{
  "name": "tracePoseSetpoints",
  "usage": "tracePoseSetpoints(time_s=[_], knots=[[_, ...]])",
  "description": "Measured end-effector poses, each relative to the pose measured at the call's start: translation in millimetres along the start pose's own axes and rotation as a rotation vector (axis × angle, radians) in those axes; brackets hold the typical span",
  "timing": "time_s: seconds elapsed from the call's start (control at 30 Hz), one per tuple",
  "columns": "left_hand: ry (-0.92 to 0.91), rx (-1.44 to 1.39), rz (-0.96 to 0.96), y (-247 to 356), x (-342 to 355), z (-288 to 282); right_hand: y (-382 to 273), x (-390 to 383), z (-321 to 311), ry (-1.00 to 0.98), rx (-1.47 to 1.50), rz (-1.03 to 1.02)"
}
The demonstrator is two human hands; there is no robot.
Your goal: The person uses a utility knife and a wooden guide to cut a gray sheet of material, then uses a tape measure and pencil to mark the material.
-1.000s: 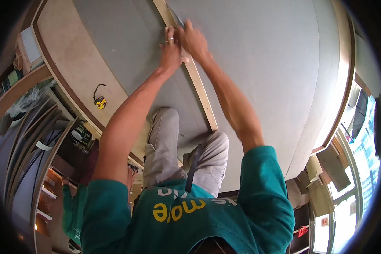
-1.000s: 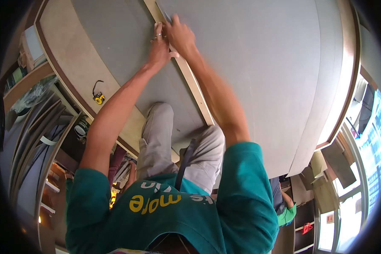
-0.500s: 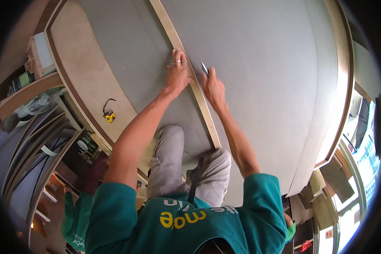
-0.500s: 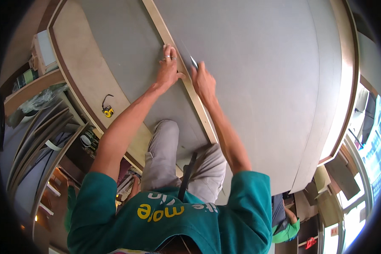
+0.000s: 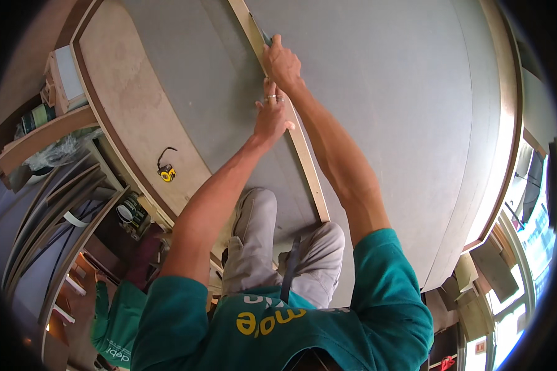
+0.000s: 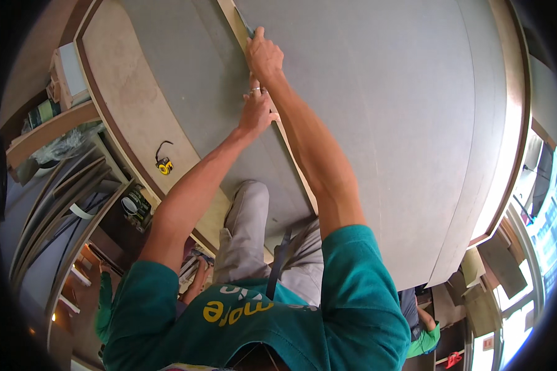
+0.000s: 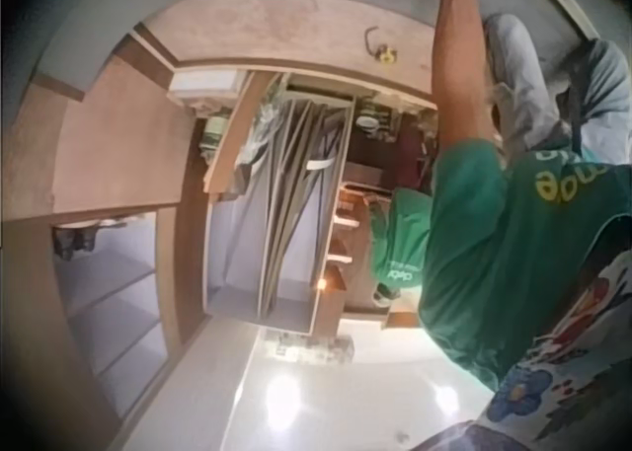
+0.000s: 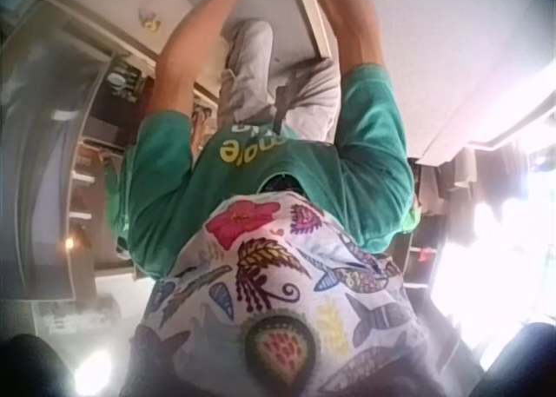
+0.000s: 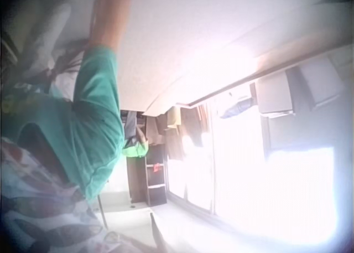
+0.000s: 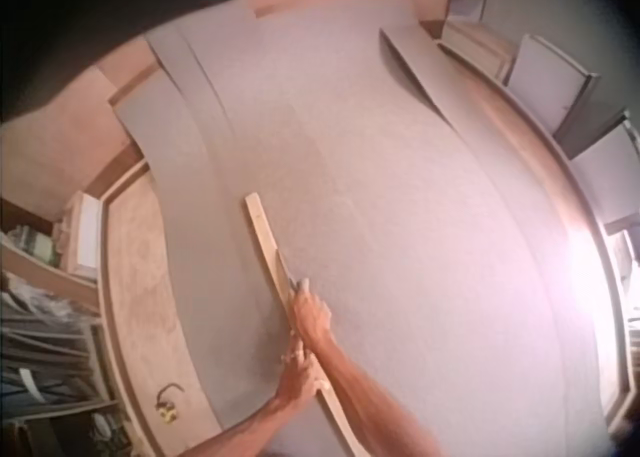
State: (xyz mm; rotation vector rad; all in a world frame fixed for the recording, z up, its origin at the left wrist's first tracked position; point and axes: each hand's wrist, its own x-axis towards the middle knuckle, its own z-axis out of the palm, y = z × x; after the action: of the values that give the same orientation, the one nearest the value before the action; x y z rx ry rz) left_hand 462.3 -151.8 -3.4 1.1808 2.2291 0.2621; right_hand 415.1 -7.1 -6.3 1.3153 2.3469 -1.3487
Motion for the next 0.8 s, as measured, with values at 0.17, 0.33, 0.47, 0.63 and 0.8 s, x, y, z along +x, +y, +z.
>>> tracePoseSetpoints(time_s=[0.17, 0.33, 0.47, 0.63, 0.8], knots=[[-0.018, -0.003, -0.004, 5, 5, -3, 22, -19, -9, -0.02, 0.005, 0.014], [-0.026, 0.07, -0.061, 5, 5, -1, 159, -238, 7, -0.149, -0.094, 0.144], [-0.015, 0.056, -0.046, 2, 1, -1, 245, -414, 9, -0.236, -0.09, 0.322], [-0.047, 0.054, -0.044, 4, 4, -8, 179, -291, -16, -0.106, -0.03, 0.161], [-0.099, -0.017, -0.064, -6, 4, -1, 66, -79, -19, 0.044, 0.024, -0.053]])
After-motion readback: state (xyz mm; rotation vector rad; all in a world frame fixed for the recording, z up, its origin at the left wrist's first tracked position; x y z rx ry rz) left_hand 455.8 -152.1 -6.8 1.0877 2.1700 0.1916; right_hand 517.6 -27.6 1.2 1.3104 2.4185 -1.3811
